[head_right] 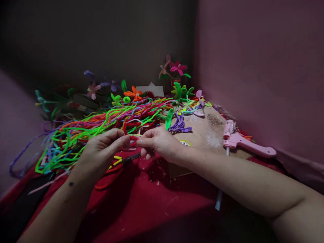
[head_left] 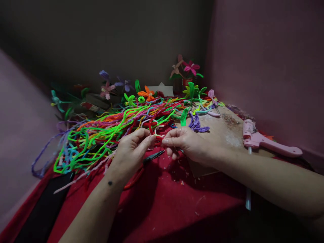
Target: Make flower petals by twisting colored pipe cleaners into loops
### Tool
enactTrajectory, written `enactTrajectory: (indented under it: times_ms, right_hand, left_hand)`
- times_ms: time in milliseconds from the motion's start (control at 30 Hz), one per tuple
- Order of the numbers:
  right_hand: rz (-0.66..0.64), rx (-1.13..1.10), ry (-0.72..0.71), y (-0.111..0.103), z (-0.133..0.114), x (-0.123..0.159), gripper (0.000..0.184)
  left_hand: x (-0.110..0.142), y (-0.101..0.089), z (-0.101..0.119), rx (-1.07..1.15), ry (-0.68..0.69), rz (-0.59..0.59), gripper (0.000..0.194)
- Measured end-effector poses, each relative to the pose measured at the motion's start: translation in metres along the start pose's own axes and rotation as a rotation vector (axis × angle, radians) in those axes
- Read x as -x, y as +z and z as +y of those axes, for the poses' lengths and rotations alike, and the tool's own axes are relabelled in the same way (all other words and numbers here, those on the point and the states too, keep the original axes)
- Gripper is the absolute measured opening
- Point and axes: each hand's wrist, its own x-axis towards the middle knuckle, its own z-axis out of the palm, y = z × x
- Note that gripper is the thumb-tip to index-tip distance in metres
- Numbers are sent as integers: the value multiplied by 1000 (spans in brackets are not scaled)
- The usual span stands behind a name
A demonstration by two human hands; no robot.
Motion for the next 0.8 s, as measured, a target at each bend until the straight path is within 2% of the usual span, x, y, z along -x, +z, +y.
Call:
enactTrajectory:
  times_ms: [67, 233, 300, 367, 500, 567, 600, 667, 800]
  right_hand:
    - [25, 194, -59, 1, 0, 2, 24]
    - [121, 858, -386, 2, 1, 4, 22]
    - [110, 906, -431, 1, 3, 3, 21]
    - [143, 835, -516, 0, 4, 3, 19]
    - [301, 774, -884, -2, 3, 4, 16]
    - [282, 844, -977, -2, 2, 5, 17]
    - [253, 869, -970, -2, 2, 5, 14]
    - [209, 851, -861, -2, 1, 6, 9]
    - [73, 521, -444, 1, -1, 8, 23]
  left_hand:
    - [0, -2, -1, 18, -18, -27, 20]
    - [-2, -8, -6, -130, 3, -130, 22]
    - [-4, -11, -8, -147, 12, -146, 23]
    - [-4, -12, -8, -150, 22, -139, 23]
    - [0, -10, -4, -172, 73, -192, 23]
    - [3, -7, -1, -155, 96, -257, 21]
    - [4, -7, 0, -141, 99, -278, 21]
    - [5, -6, 1, -119, 85, -280, 21]
    - [3, -5, 1, -108, 37, -216, 22]
